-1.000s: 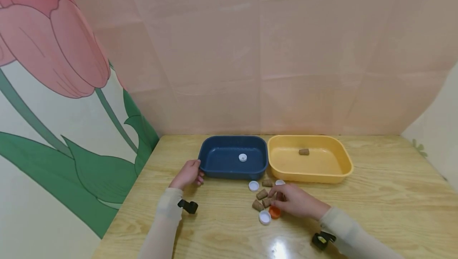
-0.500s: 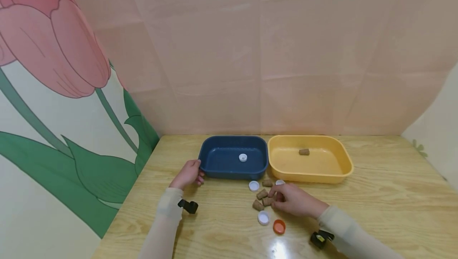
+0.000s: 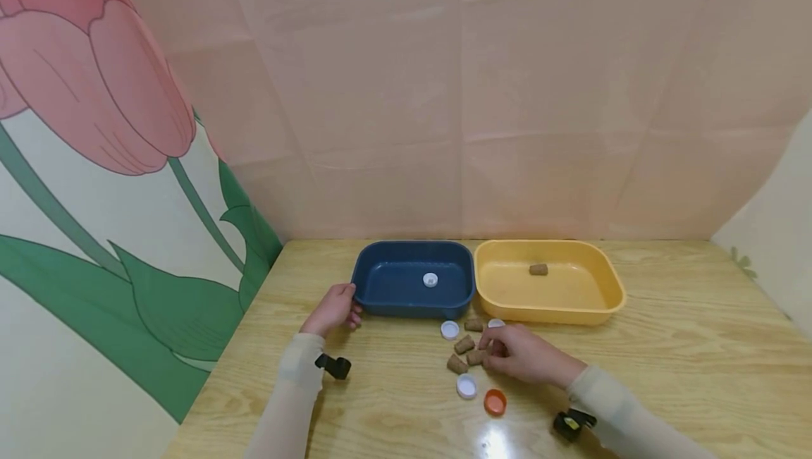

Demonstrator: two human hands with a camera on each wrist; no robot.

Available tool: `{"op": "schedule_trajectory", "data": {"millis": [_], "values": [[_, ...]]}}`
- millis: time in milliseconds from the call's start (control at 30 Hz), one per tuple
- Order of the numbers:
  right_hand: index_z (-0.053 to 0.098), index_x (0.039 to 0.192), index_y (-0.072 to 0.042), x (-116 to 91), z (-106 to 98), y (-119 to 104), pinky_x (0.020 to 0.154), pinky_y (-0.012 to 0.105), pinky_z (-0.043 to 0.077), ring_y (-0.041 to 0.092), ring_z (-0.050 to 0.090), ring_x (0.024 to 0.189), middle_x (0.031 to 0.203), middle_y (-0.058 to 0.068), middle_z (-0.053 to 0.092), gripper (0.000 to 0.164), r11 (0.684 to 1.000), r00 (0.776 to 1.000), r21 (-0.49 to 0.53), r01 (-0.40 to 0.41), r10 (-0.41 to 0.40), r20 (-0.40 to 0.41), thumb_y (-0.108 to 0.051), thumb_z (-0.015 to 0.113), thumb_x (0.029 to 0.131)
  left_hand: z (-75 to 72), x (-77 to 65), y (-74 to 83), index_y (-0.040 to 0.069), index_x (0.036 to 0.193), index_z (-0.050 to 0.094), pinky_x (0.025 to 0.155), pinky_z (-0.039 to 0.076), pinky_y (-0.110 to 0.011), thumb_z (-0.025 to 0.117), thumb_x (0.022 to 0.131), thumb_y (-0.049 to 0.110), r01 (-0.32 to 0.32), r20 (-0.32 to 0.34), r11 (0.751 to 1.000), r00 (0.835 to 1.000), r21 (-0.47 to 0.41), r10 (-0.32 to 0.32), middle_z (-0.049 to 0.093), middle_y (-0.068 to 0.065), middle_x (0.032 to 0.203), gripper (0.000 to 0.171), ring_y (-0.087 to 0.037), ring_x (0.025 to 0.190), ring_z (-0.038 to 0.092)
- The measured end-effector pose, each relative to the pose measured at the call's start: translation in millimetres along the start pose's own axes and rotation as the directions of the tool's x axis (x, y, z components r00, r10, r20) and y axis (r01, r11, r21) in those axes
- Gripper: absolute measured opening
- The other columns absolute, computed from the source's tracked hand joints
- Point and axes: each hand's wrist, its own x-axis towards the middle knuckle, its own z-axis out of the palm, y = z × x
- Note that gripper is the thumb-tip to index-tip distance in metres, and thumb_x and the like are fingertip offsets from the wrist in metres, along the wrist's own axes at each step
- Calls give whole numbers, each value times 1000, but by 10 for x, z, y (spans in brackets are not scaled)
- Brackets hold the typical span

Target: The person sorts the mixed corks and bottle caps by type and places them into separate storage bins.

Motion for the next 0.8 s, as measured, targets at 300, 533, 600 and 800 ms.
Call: {"op": "schedule_trajectory", "data": {"millis": [300, 533, 600, 800], "values": [[67, 98, -10, -97, -191, -51, 53, 21, 46, 0, 52, 62, 70, -11, 57, 11, 999, 1000, 38, 6, -5, -27, -8, 71, 88, -5, 3, -8, -13, 122, 52, 59, 57, -36, 27, 111, 20, -2, 1, 1000, 1000, 4, 2, 58, -16, 84, 43, -22, 64, 61], [68, 98, -14, -124, -412, -112, 54, 21, 44, 0, 48, 61, 69, -12, 54, 10, 999, 996, -30, -13, 10, -88, -10, 71, 90, -7, 4, -4, -13, 120, 53, 59, 58, -36, 27, 111, 20, 8, -3, 1000, 1000, 5, -8, 57, -15, 84, 43, -21, 63, 60], [68, 98, -15, -132, -482, -124, 53, 22, 44, 1, 48, 60, 69, -12, 54, 8, 999, 995, -36, -25, 21, -100, -11, 71, 91, -5, 0, 2, -13, 120, 53, 59, 58, -36, 27, 111, 20, 6, -1, 1000, 1000, 7, -6, 57, -15, 84, 43, -21, 63, 60], [68, 98, -16, -129, -673, -111, 54, 22, 44, 2, 49, 60, 69, -10, 56, 10, 993, 988, -79, -86, 75, -134, -12, 73, 90, 2, -3, 12, -12, 121, 53, 59, 58, -36, 28, 111, 20, 6, 3, 1000, 1000, 1, -6, 57, -15, 85, 42, -21, 64, 60]]}}
